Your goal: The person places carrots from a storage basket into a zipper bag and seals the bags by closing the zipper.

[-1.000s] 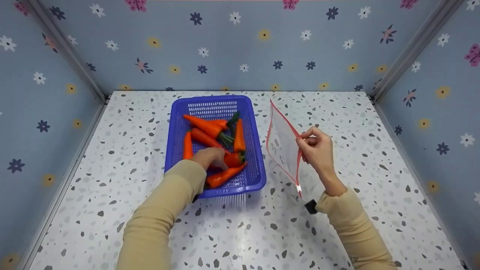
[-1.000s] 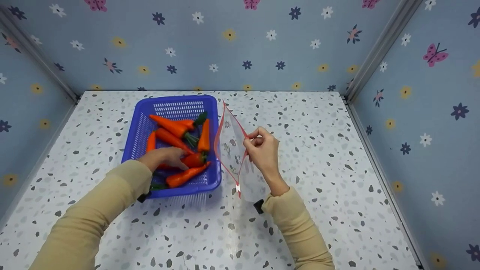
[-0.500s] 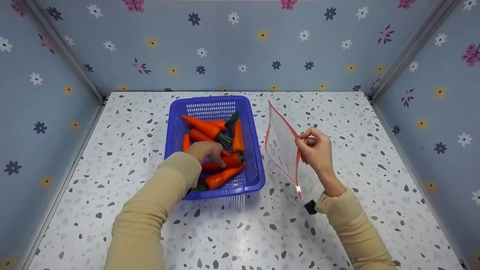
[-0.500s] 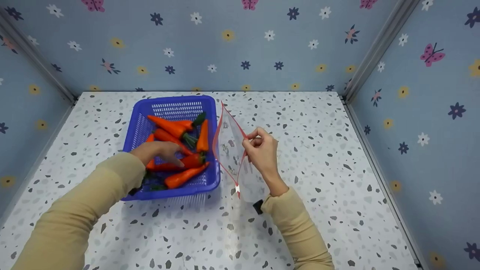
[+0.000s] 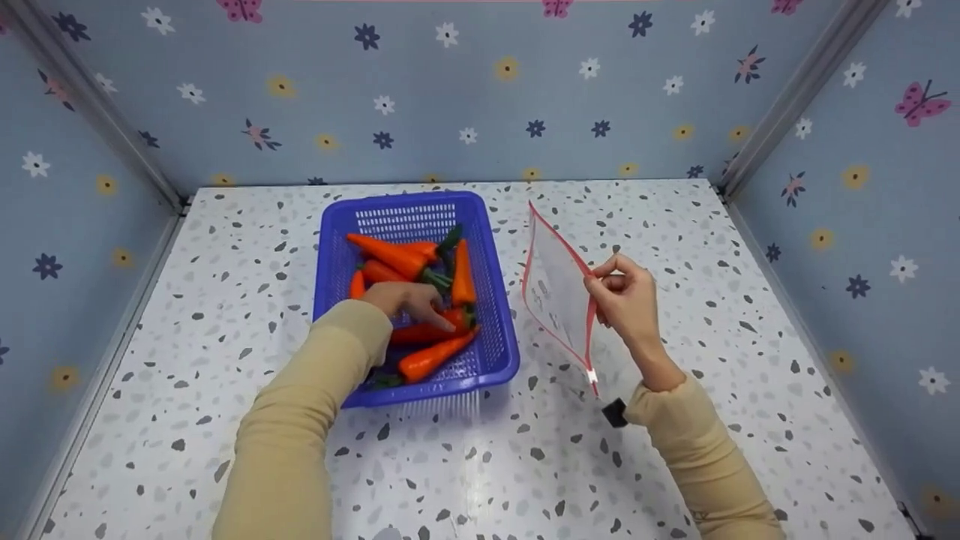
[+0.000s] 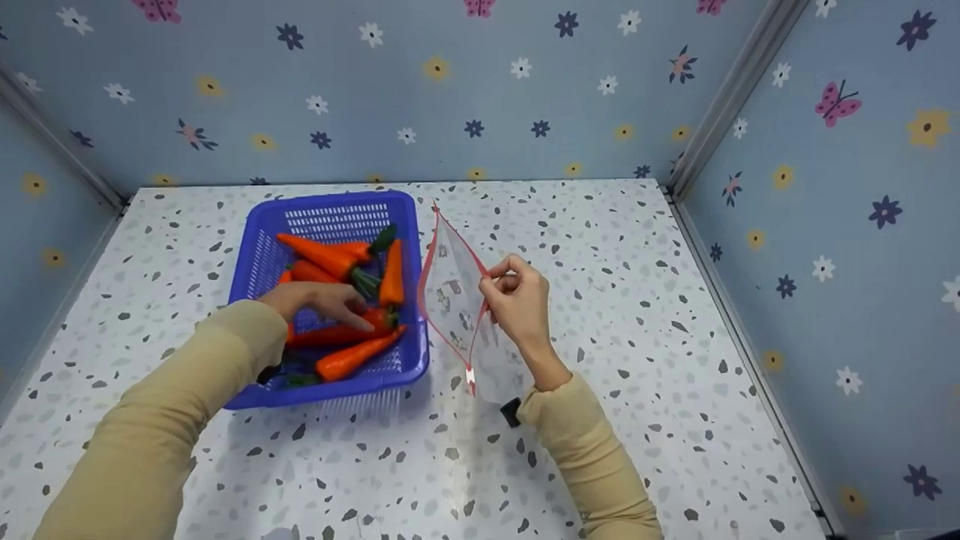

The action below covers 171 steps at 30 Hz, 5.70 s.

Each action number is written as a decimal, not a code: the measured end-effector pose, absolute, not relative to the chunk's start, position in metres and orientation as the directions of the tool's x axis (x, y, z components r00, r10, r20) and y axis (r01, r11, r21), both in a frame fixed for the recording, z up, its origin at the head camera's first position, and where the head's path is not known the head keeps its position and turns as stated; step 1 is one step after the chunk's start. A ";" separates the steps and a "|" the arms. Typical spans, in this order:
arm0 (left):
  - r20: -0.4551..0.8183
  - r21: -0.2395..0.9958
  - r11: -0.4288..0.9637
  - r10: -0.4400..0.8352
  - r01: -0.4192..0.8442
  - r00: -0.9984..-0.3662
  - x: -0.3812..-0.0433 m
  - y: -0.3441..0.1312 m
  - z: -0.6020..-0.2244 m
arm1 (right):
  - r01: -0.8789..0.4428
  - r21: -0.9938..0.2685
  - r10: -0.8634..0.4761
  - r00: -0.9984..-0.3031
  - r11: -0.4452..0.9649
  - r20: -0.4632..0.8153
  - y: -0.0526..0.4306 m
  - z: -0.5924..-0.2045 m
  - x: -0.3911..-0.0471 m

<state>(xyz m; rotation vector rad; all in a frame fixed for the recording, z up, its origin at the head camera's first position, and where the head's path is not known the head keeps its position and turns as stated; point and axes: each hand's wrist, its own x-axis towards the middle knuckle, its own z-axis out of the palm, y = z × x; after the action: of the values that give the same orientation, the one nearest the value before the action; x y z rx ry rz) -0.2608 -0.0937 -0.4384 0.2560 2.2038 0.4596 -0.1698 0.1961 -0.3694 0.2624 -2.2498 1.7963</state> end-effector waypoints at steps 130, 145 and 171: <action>0.389 0.513 0.763 0.200 0.392 -0.899 -0.239 -0.034 -0.338 | -0.387 -0.910 0.251 -0.905 -0.146 0.344 0.205 -0.354 -0.204; 0.105 0.646 0.760 0.010 0.075 -0.994 -0.267 -0.078 -0.388 | -0.420 -0.896 0.228 -0.895 -0.145 0.383 0.214 -0.358 -0.200; -0.107 0.698 0.625 -0.393 -0.350 -0.914 -0.280 -0.110 -0.451 | -0.347 -0.915 0.240 -0.924 -0.205 0.296 0.199 -0.379 -0.191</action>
<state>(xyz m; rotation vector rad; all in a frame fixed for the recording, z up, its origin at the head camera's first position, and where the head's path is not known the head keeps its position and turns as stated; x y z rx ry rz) -0.2798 -0.1102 -0.4511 -0.6592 2.8816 1.2188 -0.1908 0.1992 -0.3786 0.1249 -1.6905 2.1793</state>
